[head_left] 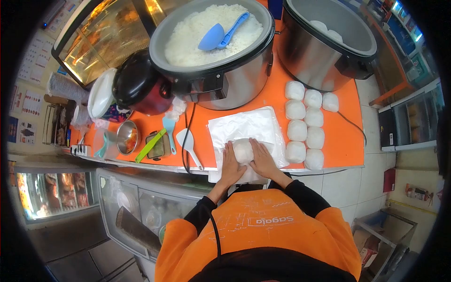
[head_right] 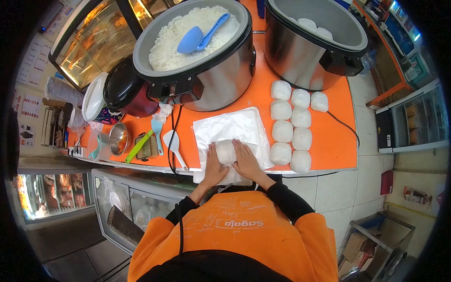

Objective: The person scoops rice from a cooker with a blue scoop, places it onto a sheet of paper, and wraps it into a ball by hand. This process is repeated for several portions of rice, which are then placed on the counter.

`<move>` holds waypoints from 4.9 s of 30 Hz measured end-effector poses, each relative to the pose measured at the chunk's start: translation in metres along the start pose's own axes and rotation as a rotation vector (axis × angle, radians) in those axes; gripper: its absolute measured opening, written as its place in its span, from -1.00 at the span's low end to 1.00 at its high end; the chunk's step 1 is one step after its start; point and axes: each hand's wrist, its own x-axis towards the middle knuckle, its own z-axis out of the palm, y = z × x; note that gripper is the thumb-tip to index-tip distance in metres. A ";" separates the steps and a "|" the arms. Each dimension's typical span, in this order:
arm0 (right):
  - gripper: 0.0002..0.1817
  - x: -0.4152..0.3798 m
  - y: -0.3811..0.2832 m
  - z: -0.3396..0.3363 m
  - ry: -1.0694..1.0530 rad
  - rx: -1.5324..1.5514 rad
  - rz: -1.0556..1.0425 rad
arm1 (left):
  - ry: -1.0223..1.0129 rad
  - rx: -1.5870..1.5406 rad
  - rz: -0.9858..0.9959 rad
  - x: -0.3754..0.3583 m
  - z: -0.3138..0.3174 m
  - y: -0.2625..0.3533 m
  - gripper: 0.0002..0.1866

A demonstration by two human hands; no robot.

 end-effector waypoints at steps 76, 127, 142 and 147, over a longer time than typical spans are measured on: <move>-0.33 0.386 -0.087 -0.278 -0.851 -0.757 0.389 | 1.151 0.113 0.400 0.192 -0.158 0.071 -0.77; -0.61 0.193 -0.110 -0.291 -0.653 1.107 0.898 | 0.054 0.196 -0.092 -0.001 -0.039 -0.026 -0.34; -0.48 0.030 0.006 -0.041 -0.138 -0.049 0.098 | 0.028 0.361 -0.073 -0.010 -0.008 -0.013 0.08; -0.52 0.094 -0.042 -0.145 0.468 0.371 -0.007 | -0.080 0.320 0.024 -0.034 -0.011 -0.014 -0.15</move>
